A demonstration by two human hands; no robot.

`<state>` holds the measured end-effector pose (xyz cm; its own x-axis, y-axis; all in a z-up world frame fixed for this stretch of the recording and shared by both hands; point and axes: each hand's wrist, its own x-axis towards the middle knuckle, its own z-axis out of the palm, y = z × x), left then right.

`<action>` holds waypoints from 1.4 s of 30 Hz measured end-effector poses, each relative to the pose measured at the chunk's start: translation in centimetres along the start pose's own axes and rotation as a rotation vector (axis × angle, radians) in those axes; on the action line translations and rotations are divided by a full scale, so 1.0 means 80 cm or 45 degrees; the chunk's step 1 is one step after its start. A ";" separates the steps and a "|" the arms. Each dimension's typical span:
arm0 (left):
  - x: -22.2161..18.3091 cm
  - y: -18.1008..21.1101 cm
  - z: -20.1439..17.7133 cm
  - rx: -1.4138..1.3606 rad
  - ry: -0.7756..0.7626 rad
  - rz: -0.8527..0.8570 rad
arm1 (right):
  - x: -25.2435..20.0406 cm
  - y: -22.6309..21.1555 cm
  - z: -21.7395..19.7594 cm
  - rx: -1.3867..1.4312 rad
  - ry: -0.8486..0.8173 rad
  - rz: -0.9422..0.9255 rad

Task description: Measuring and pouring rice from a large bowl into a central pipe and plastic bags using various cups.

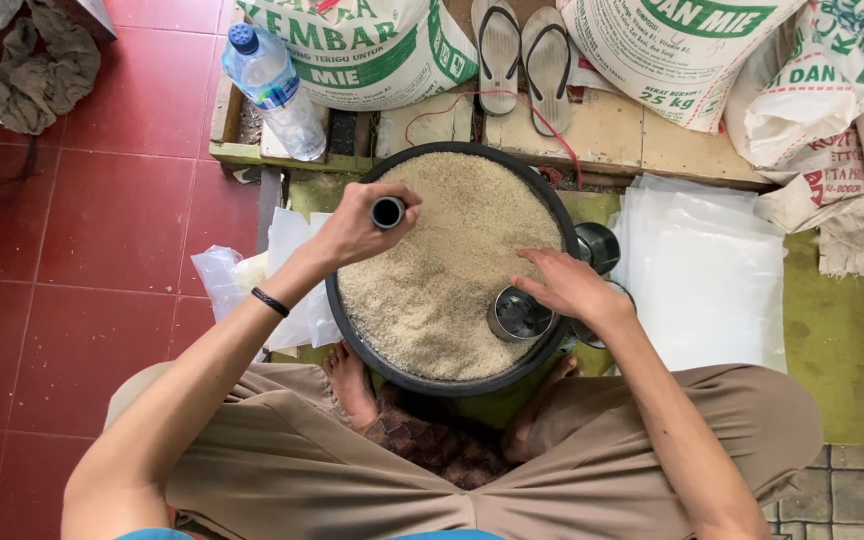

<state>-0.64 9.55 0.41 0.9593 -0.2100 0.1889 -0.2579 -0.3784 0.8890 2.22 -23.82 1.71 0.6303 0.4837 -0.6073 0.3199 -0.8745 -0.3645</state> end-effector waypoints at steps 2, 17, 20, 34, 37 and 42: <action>-0.002 -0.006 0.020 -0.032 -0.013 -0.027 | 0.002 0.001 0.002 -0.003 -0.003 -0.008; -0.002 0.053 -0.042 0.072 0.107 -0.069 | 0.006 0.002 0.003 -0.025 -0.016 -0.012; -0.008 0.059 -0.053 0.126 0.142 -0.090 | 0.013 0.005 0.009 -0.036 -0.019 -0.023; -0.009 0.008 0.009 0.184 0.108 -0.257 | 0.023 0.012 0.017 -0.047 0.001 -0.031; -0.002 -0.019 0.041 0.180 0.054 -0.196 | 0.017 0.008 0.013 -0.041 0.021 -0.037; 0.001 -0.035 0.089 0.032 0.034 -0.099 | 0.009 0.004 0.009 -0.031 0.003 0.013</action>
<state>-0.64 4.20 -5.03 0.9792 -0.1549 0.1312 -0.1850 -0.4150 0.8908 2.26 -23.73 0.69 0.6353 0.4745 -0.6093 0.3306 -0.8801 -0.3407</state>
